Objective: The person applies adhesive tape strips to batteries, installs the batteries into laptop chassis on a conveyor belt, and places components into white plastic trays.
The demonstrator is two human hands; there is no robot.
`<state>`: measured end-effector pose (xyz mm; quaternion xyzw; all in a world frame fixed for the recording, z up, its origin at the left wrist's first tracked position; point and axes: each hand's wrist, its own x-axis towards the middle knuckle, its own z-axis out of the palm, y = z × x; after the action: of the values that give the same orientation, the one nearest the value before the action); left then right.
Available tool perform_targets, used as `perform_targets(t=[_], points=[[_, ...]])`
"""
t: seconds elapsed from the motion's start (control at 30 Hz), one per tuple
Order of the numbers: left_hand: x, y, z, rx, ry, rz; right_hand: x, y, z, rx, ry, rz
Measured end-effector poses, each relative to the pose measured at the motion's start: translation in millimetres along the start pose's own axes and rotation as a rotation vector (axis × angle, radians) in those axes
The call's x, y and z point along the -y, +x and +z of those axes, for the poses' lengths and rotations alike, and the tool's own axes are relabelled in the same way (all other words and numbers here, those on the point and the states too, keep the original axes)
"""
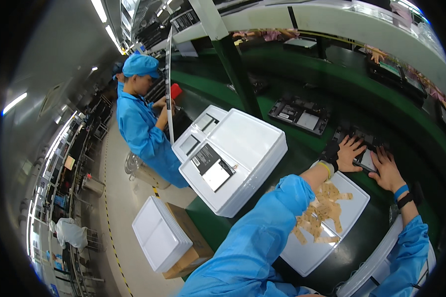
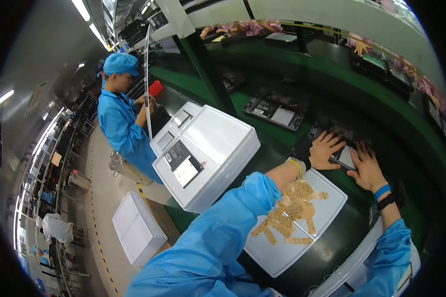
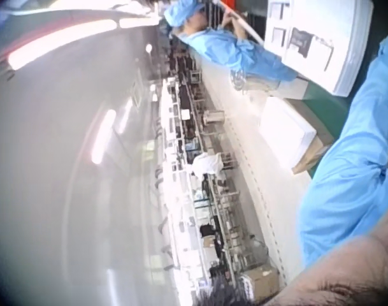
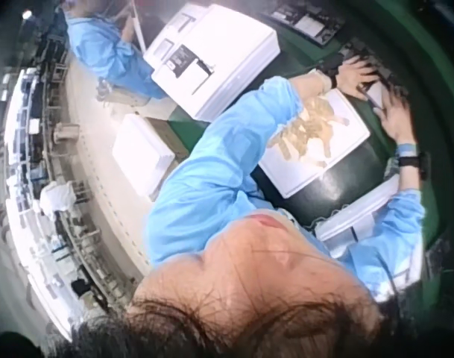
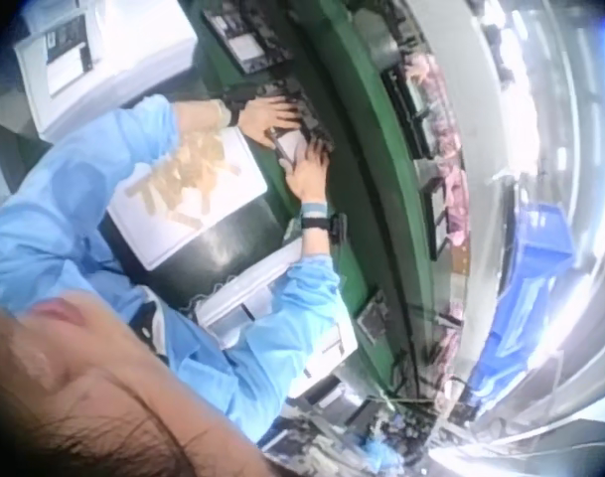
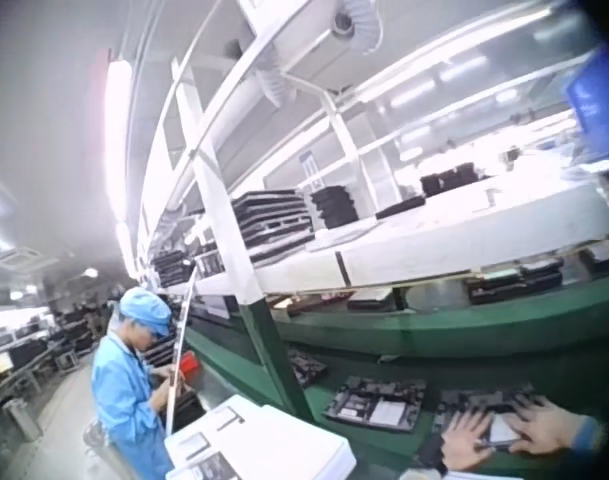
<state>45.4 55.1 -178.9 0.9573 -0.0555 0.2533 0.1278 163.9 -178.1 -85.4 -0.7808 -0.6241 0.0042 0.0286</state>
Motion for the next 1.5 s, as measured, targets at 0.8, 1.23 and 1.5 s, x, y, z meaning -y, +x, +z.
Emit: perform_targets(t=[0.8, 1.23, 1.5], points=[[-117.8, -69.2, -352.3, 0.287, -0.23, -0.035, 37.1, 5.1, -18.5, -0.238, 0.105, 0.222], [-3.5, -310.3, -438.3, 0.46, -0.049, -0.736, 102.0, -22.9, -67.1, -0.277, 0.477, -0.152], [-2.5, -278.3, -423.3, 0.472, 0.534, -0.419, 138.6, -28.9, -15.0, -0.291, 0.521, -0.026]])
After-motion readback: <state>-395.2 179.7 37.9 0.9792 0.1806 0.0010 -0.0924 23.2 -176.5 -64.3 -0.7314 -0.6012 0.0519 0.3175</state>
